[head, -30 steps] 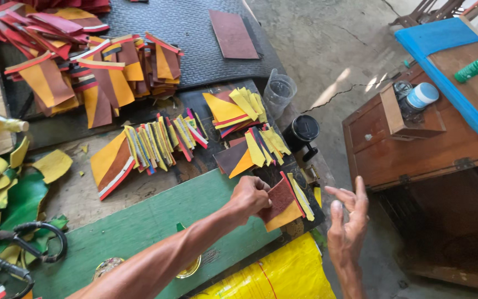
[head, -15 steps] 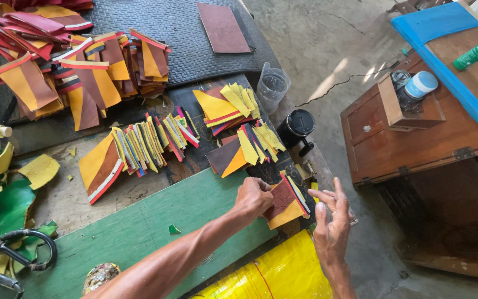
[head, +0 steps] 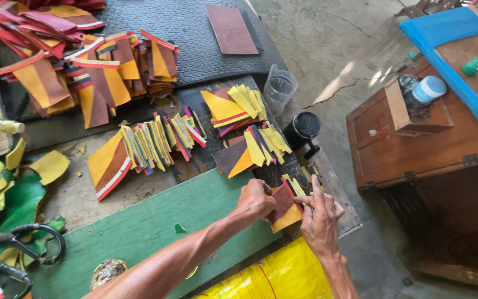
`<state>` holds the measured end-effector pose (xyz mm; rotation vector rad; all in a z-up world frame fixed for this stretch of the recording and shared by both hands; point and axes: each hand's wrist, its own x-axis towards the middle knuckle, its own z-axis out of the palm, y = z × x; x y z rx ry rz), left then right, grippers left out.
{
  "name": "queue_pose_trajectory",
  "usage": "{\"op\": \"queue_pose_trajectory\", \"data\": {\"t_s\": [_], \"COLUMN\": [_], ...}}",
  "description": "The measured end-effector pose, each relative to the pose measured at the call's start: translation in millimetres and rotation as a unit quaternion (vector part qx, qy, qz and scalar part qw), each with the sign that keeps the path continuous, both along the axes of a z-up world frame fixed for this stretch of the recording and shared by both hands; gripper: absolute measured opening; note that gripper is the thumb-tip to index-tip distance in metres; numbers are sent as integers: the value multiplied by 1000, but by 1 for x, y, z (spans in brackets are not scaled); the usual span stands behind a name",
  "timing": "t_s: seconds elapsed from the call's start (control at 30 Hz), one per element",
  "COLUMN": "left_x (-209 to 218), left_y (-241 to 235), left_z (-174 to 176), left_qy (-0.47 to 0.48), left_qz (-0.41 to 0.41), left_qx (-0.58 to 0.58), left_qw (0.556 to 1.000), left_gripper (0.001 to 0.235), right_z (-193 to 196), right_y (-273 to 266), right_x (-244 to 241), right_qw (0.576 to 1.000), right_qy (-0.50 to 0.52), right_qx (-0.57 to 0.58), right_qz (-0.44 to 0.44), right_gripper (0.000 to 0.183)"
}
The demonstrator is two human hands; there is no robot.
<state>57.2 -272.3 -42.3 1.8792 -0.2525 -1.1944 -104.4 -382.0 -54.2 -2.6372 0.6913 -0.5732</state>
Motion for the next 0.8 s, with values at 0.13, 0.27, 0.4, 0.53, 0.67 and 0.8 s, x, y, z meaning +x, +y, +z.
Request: {"op": "queue_pose_trajectory", "data": {"t_s": [0.13,0.27,0.4,0.53,0.67,0.8], "left_x": [20,59,85,84,82,79], "left_y": [25,41,58,55,47,40], "left_z": [3,3,3,-1,-5,-9], "left_qy": [-36,-377,-509,-491,-500,-499], "left_qz": [-106,-180,-96,-99,-105,-125], "left_qx": [-11,47,-66,-68,-108,-97], "left_qw": [994,907,853,863,853,852], "left_gripper": [16,6,21,35,34,26], "right_z": [-6,-11,-11,5,35,40], "right_y": [0,-2,-3,4,13,27], "right_x": [-3,-1,10,12,19,63], "right_qw": [1000,1000,999,999,997,988], "right_qy": [4,-6,8,4,-68,-99], "right_qx": [-10,-21,-50,-39,-10,-86], "right_qz": [2,12,1,-32,-19,86], "right_gripper": [81,88,91,88,79,59]}}
